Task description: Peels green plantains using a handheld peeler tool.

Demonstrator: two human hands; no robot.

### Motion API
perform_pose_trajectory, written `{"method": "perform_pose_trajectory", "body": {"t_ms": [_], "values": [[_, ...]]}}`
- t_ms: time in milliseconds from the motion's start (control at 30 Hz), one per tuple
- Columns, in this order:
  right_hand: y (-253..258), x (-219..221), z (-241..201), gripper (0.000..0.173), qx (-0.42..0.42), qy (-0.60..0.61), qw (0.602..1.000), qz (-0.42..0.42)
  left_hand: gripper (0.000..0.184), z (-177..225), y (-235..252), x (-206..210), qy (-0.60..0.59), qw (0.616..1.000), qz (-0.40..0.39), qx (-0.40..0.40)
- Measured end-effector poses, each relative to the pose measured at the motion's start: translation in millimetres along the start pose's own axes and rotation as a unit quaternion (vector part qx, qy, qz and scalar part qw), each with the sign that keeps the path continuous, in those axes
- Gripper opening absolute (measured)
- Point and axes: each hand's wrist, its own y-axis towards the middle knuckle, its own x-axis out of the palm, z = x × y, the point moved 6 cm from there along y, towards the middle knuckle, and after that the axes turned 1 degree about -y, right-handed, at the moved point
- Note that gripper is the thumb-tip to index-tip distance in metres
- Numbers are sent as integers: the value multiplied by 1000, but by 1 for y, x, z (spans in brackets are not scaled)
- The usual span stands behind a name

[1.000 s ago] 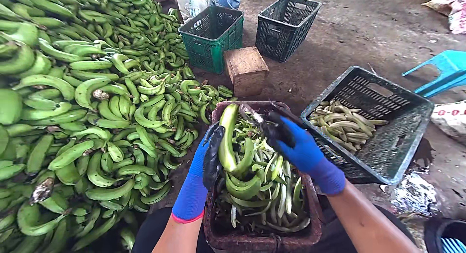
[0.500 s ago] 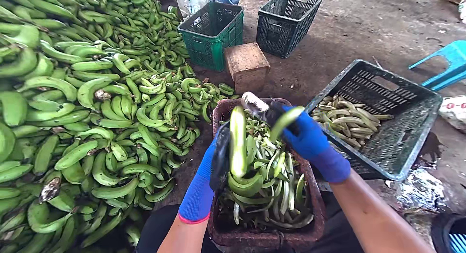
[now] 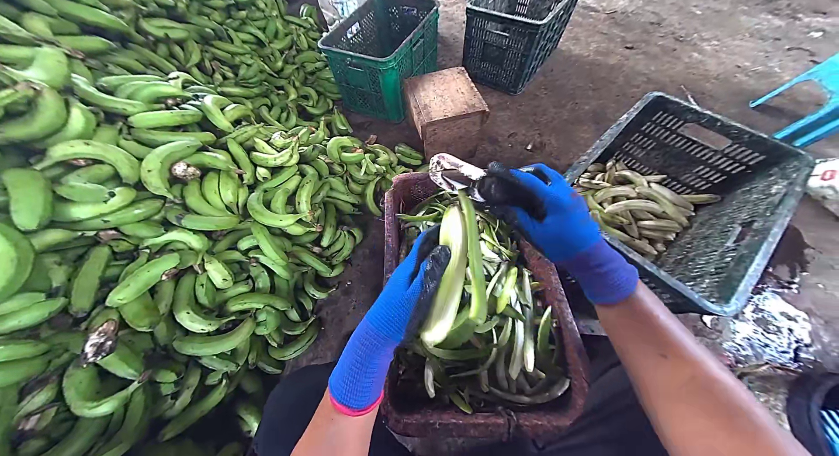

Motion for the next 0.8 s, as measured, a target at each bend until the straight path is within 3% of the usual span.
{"method": "perform_pose_trajectory", "body": {"t_ms": [100,167,233,300,400,467,500,533,633,700,800], "values": [[-19,16,-20,52,-41,26,999,-18,46,-10,13,-23,-86,983,157,41],[-36,34,-42,46,-94,41,994,-38,43,-12,19,-43,-186,942,264,95],[-37,41,-48,44,-102,44,993,-44,41,-8,17,-47,-233,915,304,124],[-23,34,-36,47,-82,48,994,-49,37,-3,11,-35,-216,934,260,119],[-3,20,-9,51,-7,78,993,-88,43,9,-1,-4,-67,995,58,45],[1,17,2,47,31,84,991,-99,49,9,-2,16,-7,997,-74,8],[0,18,5,46,45,88,990,-98,51,5,0,20,-1,996,-92,-6],[-2,21,5,45,54,94,989,-100,49,0,4,18,-11,998,-65,-17],[-16,30,-12,48,28,76,993,-89,38,-24,20,-11,-121,984,130,17],[-28,37,-27,51,-30,61,996,-60,34,-27,26,-28,-278,933,222,49],[-36,39,-40,49,-84,48,995,-16,36,-19,26,-38,-427,863,261,68]]}}
